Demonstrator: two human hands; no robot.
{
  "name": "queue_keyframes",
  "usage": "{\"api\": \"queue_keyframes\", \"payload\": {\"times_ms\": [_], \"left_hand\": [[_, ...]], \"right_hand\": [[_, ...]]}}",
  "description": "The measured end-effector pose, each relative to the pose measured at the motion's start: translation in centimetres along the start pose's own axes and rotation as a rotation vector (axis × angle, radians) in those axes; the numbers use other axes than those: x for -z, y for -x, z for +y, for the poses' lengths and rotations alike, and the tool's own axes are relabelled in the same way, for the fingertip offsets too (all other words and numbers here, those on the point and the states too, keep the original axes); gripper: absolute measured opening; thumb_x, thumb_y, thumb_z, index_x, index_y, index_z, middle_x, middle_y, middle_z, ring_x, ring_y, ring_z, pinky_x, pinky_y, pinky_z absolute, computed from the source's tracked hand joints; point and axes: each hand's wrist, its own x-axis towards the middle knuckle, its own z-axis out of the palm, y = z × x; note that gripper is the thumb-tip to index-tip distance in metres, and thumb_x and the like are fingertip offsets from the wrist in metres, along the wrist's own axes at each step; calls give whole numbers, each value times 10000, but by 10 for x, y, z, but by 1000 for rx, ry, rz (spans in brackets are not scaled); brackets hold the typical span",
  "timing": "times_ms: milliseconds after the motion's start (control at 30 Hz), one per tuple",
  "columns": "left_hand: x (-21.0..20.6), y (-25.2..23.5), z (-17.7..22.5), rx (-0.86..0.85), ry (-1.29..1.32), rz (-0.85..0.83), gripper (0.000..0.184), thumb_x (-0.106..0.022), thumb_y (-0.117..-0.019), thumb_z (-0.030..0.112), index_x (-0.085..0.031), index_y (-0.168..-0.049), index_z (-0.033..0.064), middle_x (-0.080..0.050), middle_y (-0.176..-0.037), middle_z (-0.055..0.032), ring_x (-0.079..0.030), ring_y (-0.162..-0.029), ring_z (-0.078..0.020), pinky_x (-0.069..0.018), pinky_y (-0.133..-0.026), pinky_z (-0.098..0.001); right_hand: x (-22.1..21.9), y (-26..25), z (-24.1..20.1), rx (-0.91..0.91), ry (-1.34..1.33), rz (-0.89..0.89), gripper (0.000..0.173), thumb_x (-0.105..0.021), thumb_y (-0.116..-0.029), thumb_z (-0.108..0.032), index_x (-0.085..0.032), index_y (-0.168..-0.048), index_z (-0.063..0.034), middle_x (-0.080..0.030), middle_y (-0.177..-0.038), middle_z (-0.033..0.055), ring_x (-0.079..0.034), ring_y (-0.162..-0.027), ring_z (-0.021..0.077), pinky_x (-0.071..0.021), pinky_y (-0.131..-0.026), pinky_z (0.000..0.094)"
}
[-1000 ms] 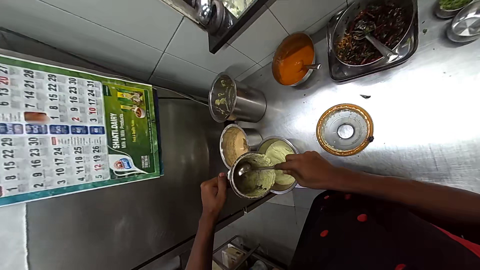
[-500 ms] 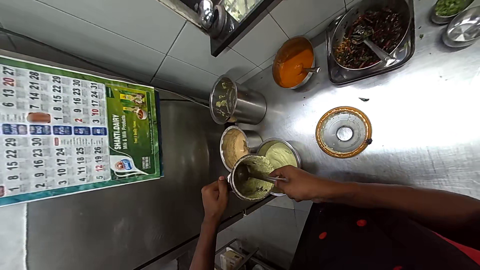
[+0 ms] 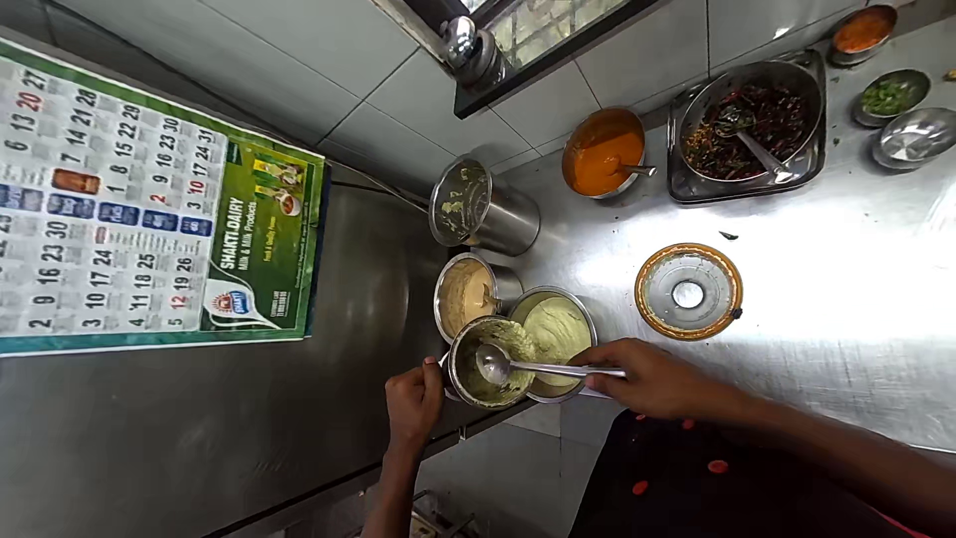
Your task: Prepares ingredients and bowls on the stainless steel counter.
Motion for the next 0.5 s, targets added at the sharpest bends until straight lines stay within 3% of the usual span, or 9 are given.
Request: {"api": "queue_keyframes", "payload": {"times_ms": [100, 167, 267, 367, 433, 500], "left_hand": [[-2, 5, -8, 38, 12, 11, 553, -358, -1048, 321, -419, -527, 147, -402, -458, 32, -408, -402, -78, -329, -408, -304], [-4, 7, -11, 54, 31, 26, 560, -360, -1054, 324, -422, -526, 149, -400, -455, 35, -401, -397, -76, -324, -407, -299], [-5, 9, -12, 87, 39, 36, 556, -365, -1043, 327, -391, -513, 158, -377, -448, 35, -386, -391, -83, -311, -404, -308], [-6, 11, -7, 130, 48, 43, 554, -372, -1035, 335, -361, -506, 171, -362, -438, 37, -377, -380, -87, -300, -394, -310], [-6, 13, -6, 152, 63, 51, 548, -374, -1026, 342, -352, -502, 183, -359, -432, 39, -378, -375, -92, -302, -388, -315], [-7, 13, -5, 164, 88, 61, 547, -376, -1026, 349, -340, -502, 196, -353, -432, 42, -376, -381, -95, -302, -392, -321]], "right_hand": [[17, 15, 5, 33, 14, 96, 240, -598, -1043, -275, -720, -1247, -240, -715, -933, -54, -636, -719, 62, -557, -650, 283], [24, 23, 9, 42, 55, 143, 254, -602, -1044, -286, -712, -1273, -272, -732, -988, -92, -656, -756, 30, -575, -679, 255], [18, 27, 21, 155, 277, 287, 303, -561, -1049, -305, -686, -1326, -301, -715, -906, -100, -617, -684, 26, -551, -629, 276], [3, 25, 46, 343, 667, 465, 369, -492, -1050, -246, -652, -1379, -288, -620, -817, -44, -596, -678, 119, -519, -583, 335], [-3, 25, 65, 397, 921, 491, 471, -516, -985, -116, -621, -1418, -269, -590, -790, 23, -587, -622, 197, -482, -493, 368], [-4, 28, 82, 413, 1107, 474, 557, -553, -934, -56, -582, -1451, -261, -609, -807, 54, -598, -639, 238, -484, -501, 382]]}}
